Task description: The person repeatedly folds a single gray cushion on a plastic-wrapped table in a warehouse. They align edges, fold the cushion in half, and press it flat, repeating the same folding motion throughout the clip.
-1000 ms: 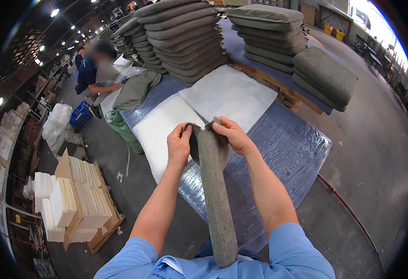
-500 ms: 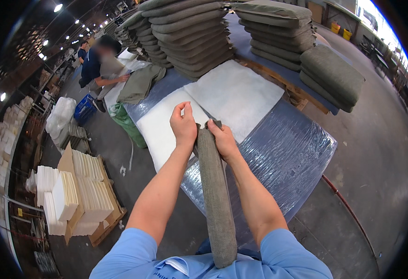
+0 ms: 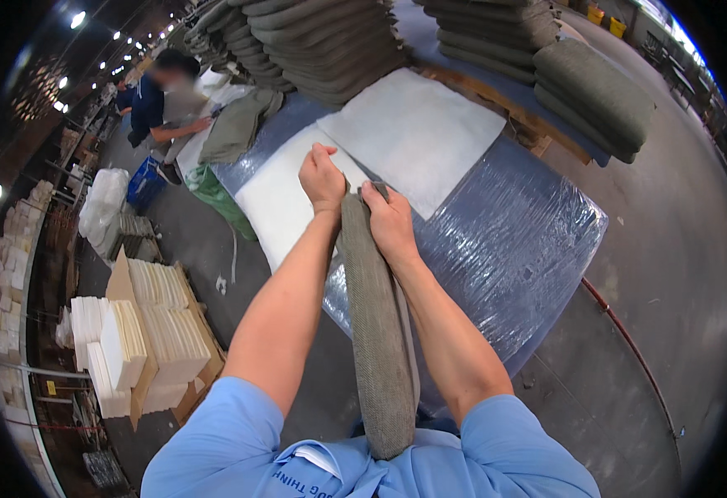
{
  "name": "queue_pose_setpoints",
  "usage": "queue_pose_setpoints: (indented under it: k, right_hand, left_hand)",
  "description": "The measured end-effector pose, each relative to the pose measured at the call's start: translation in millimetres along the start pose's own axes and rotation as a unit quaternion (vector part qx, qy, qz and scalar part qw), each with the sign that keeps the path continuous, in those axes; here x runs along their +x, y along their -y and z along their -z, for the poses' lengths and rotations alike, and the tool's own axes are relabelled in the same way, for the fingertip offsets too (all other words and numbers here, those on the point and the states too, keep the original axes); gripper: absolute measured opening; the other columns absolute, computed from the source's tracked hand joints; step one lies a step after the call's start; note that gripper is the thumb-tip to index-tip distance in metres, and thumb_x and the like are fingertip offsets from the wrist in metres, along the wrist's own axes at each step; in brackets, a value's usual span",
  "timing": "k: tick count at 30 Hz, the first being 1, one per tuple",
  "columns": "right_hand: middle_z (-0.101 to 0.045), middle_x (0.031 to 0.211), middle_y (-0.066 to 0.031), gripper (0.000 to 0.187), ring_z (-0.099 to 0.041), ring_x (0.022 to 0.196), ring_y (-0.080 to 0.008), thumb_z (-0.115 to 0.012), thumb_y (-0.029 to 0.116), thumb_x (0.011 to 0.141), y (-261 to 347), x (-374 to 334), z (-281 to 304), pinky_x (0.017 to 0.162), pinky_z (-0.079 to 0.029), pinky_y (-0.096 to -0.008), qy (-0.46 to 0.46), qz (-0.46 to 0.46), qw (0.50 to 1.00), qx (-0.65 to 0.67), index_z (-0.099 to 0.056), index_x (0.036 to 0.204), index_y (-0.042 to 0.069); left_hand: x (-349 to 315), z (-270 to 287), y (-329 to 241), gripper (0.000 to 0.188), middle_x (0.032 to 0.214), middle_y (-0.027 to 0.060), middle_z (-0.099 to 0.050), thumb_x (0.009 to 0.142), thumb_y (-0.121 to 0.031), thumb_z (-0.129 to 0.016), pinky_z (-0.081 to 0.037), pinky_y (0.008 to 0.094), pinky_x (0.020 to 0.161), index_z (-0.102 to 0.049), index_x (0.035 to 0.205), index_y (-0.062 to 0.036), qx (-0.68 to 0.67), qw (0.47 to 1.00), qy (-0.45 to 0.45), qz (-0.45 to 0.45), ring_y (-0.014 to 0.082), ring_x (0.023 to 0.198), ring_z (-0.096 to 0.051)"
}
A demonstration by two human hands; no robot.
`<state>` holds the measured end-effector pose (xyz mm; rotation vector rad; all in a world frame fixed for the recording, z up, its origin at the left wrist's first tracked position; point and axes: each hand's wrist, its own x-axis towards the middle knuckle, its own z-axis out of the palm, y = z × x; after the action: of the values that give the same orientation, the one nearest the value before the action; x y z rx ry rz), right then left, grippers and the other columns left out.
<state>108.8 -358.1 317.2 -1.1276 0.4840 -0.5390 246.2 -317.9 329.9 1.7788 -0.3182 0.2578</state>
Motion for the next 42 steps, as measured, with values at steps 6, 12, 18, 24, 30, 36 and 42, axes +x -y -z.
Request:
queue_pose_setpoints:
  k: [6, 12, 18, 24, 30, 36, 42]
  right_hand:
    - [-0.066, 0.085, -0.0025, 0.032, -0.061, 0.082, -0.0118, -0.06, 0.033, 0.105, 5, 0, 5, 0.075, -0.047, -0.0299, 0.043, 0.058, 0.996, -0.056, -0.073, 0.101, 0.004]
    - [-0.067, 0.104, -0.0113, 0.028, -0.065, 0.089, -0.0244, -0.064, 0.031, 0.102, 19, 22, 10, 0.081, -0.051, -0.0355, -0.046, 0.261, 0.935, -0.235, -0.076, 0.104, 0.006]
    - [-0.061, 0.062, -0.0107, 0.042, -0.058, 0.06, -0.0225, -0.071, 0.039, 0.095, 43, 41, -10, 0.064, -0.049, -0.0395, -0.028, 0.139, 0.956, -0.257, -0.07, 0.075, 0.002]
    - [-0.065, 0.063, -0.0141, 0.049, -0.061, 0.06, -0.0278, -0.072, 0.046, 0.089, 59, 58, -17, 0.063, -0.05, -0.0426, -0.007, 0.083, 0.89, -0.449, -0.068, 0.066, 0.003]
    - [-0.073, 0.083, -0.0172, 0.036, -0.071, 0.084, -0.0375, -0.068, 0.041, 0.09, 49, 73, -20, 0.076, -0.055, -0.0474, -0.019, 0.122, 0.86, -0.495, -0.077, 0.079, 0.007]
    - [-0.075, 0.093, -0.0179, 0.038, -0.071, 0.091, -0.0386, -0.068, 0.044, 0.09, 55, 69, -17, 0.08, -0.054, -0.0468, -0.042, 0.113, 0.865, -0.487, -0.077, 0.087, 0.007]
    - [-0.069, 0.096, -0.0084, 0.036, -0.064, 0.088, -0.0225, -0.067, 0.039, 0.097, 45, 6, 35, 0.077, -0.05, -0.0374, -0.005, 0.148, 0.93, -0.336, -0.071, 0.108, 0.006]
  left_hand:
    - [-7, 23, 6, 0.062, 0.087, 0.0093, -0.07, 0.109, -0.052, -0.039, -0.051, 0.0348, 0.082, -0.072, 0.098, -0.0002, -0.108, 0.96, 0.222, 0.131, 0.0202, 0.085, -0.065]
    - [-47, 53, -19, 0.076, 0.099, 0.005, -0.068, 0.106, -0.068, -0.032, -0.05, 0.0299, 0.087, -0.068, 0.106, -0.0013, -0.265, 0.869, 0.341, 0.242, 0.0142, 0.092, -0.062]
    - [-61, 64, -27, 0.071, 0.096, 0.0066, -0.066, 0.108, -0.062, -0.037, -0.047, 0.0307, 0.085, -0.069, 0.102, 0.0006, -0.179, 0.911, 0.319, 0.19, 0.0158, 0.089, -0.059]
    - [-75, 52, -30, 0.061, 0.099, 0.0083, -0.067, 0.108, -0.053, -0.048, -0.046, 0.0295, 0.082, -0.069, 0.109, 0.0039, -0.18, 0.909, 0.355, 0.121, 0.0141, 0.091, -0.059]
    - [-67, 49, -25, 0.043, 0.091, 0.0029, -0.065, 0.103, -0.042, -0.06, -0.046, 0.0254, 0.075, -0.069, 0.102, -0.0001, -0.149, 0.9, 0.382, 0.147, 0.0102, 0.082, -0.057]
    - [-62, 57, -35, 0.034, 0.087, 0.0035, -0.067, 0.096, -0.033, -0.066, -0.046, 0.0277, 0.071, -0.07, 0.099, 0.0, -0.127, 0.897, 0.384, 0.179, 0.0122, 0.077, -0.059]
    - [-24, 113, -17, 0.034, 0.089, 0.0076, -0.068, 0.091, -0.029, -0.067, -0.048, 0.0339, 0.076, -0.07, 0.098, 0.0037, -0.038, 0.929, 0.288, 0.229, 0.018, 0.082, -0.061]
